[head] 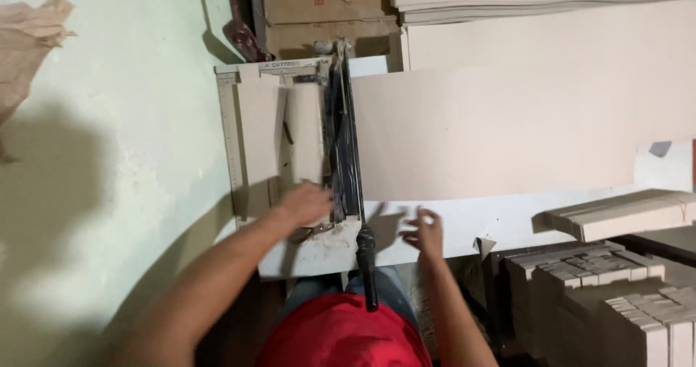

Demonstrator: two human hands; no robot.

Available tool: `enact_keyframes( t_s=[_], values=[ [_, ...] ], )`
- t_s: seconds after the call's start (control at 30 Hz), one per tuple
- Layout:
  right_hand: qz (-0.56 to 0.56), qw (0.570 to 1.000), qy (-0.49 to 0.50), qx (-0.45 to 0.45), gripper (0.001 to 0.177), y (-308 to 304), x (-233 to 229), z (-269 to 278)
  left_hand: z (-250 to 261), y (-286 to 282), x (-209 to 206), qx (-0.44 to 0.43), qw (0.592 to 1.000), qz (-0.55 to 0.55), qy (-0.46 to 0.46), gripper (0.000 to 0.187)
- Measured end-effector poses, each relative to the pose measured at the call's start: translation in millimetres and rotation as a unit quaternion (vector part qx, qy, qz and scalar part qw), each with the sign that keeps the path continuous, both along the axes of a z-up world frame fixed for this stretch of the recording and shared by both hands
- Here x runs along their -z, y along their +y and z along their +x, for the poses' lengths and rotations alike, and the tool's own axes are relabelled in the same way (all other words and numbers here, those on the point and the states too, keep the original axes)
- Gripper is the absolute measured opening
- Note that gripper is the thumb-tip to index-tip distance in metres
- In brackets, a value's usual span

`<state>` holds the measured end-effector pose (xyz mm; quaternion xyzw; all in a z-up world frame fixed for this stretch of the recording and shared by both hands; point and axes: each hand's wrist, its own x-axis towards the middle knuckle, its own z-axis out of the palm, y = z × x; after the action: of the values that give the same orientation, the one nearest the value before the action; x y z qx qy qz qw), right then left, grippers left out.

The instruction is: The person sits on the floor and uses a manual paper cutter to trim large sheets of paper. They align the paper against the guide, pull down the lever to cut, and then remove the trimmed pieces.

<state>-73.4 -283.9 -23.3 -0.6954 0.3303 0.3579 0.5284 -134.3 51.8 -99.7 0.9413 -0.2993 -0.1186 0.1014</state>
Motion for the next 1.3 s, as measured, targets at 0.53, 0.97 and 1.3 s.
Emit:
enact_keyframes(
  t_s=[0.53,0.97,1.3],
  values=[
    [0.130,0.983,-0.009,0.127,0.029,-4,31,19,77,5,-137,-0.248,0.939,0.066,0.230,0.062],
    [-0.127,0.864,0.018,-0.488,0.085,111,-214,23,115,-57,-113,-0.367,0.869,0.108,0.314,0.109],
    [-0.250,0.760,-0.232,-0.553,0.089,74,11,-104,106,-55,-80,-0.365,0.876,0.113,0.294,0.113]
  ],
)
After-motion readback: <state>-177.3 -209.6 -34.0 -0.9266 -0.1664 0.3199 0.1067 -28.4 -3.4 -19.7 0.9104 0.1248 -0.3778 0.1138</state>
